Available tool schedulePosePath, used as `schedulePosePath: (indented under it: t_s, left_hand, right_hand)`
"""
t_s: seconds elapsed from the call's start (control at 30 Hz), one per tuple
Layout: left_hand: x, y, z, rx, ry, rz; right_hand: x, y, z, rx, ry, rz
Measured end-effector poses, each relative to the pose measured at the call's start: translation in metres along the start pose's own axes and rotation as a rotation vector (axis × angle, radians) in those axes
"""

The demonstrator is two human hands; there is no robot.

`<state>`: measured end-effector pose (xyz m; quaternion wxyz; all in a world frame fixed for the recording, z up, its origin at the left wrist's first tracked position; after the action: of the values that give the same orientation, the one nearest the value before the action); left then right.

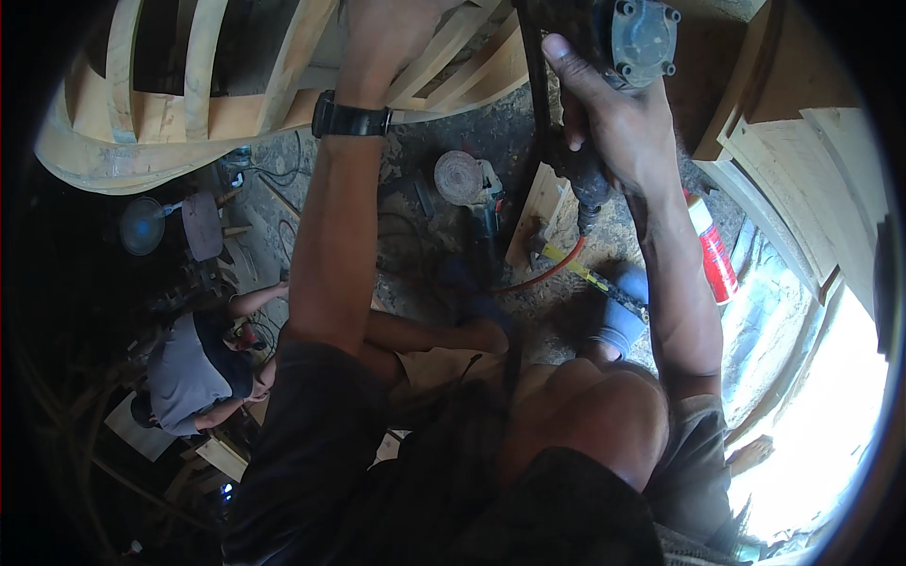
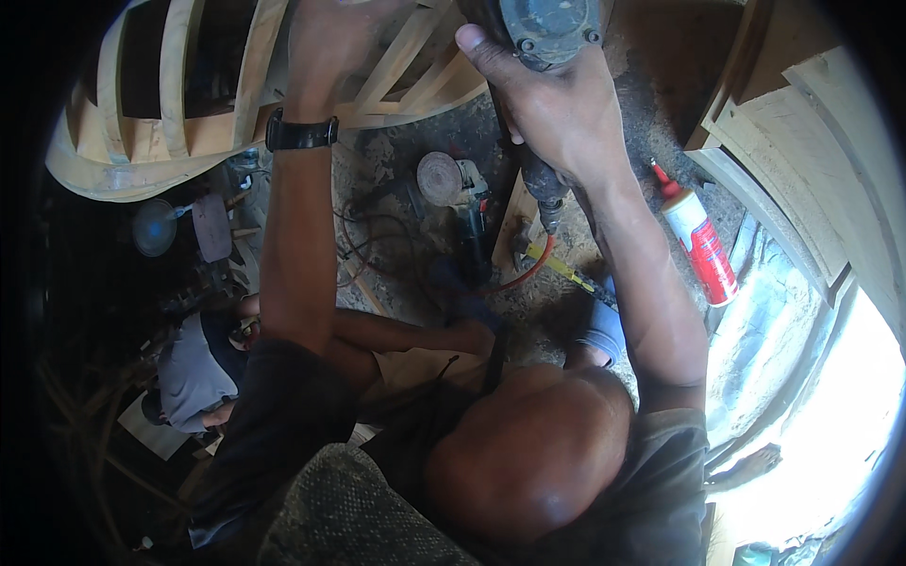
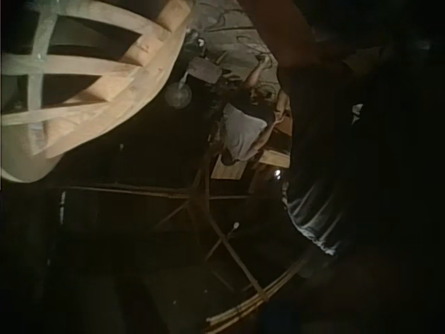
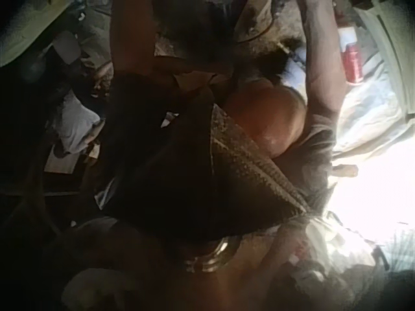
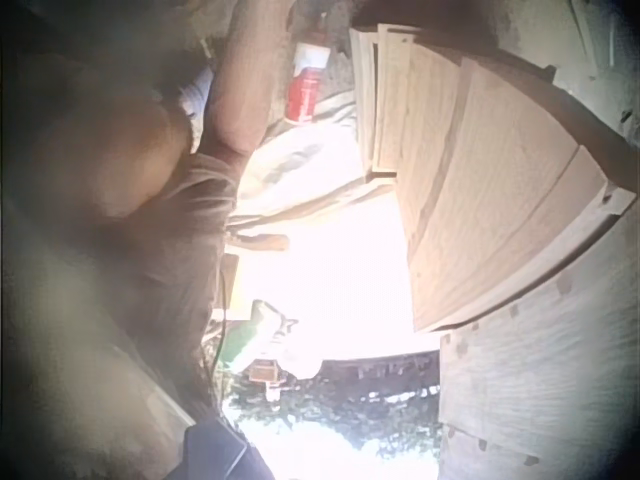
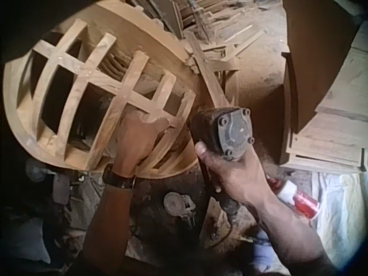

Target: The person applies adhesive to a small wooden block and attaches it to a wooden frame, followed by securing a piece of wood using a pneumatic nailer, and then uses a handheld angle grinder to sand the edges of the structure.

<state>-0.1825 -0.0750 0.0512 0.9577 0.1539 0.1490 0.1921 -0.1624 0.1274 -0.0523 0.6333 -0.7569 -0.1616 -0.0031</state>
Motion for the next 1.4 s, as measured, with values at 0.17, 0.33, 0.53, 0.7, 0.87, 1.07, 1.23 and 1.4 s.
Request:
schedulePosePath:
  t_s: [0.17, 0.33, 0.53, 0.7, 0.87, 1.07, 1.23, 1.4]
  left_hand:
    - [0.013, 0.011, 0.007, -0.027, 0.006, 0.096]
    - [0.002, -0.012, -0.001, 0.04, 0.01, 0.109]
    - [0.001, -0.005, -0.002, 0.147, 0.028, 0.024]
    - [0.005, -0.004, -0.005, 0.133, -0.021, 0.097]
    - [0.009, 0.013, 0.002, 0.24, 0.103, -0.061]
    - [0.004, -0.003, 0.002, -0.094, -0.002, 0.149]
    - [0.003, 0.002, -0.002, 0.108, -0.003, -0.03]
    - [0.002, 0.001, -0.002, 0.131, 0.017, -0.034]
  right_hand:
    - [-0.002, -0.006, 0.001, -0.012, -0.001, -0.048]
    - [-0.01, -0.001, -0.004, -0.148, -0.039, -0.177]
    - [-0.008, 0.002, -0.002, -0.053, -0.044, -0.107]
    - [-0.008, 0.007, -0.003, -0.127, -0.041, -0.066]
    - [-0.01, 0.001, -0.004, -0.025, -0.094, -0.024]
    - [-0.009, 0.003, -0.013, -0.058, -0.146, -0.062]
    - [-0.006, 0.008, -0.011, -0.006, -0.083, -0.111]
    - [-0.008, 0.006, -0.008, -0.01, -0.086, -0.099]
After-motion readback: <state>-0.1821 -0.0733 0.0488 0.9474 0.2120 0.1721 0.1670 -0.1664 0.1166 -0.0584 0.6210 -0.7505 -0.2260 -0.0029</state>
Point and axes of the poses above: each hand's wrist, its own x-axis away from the middle knuckle, its own z-axis out of the back of the hand, y = z × x, the point moved 10 cm from there along -x, towards the middle knuckle, and after that the axes turned 9 degrees about y, right-handed, at the moved point
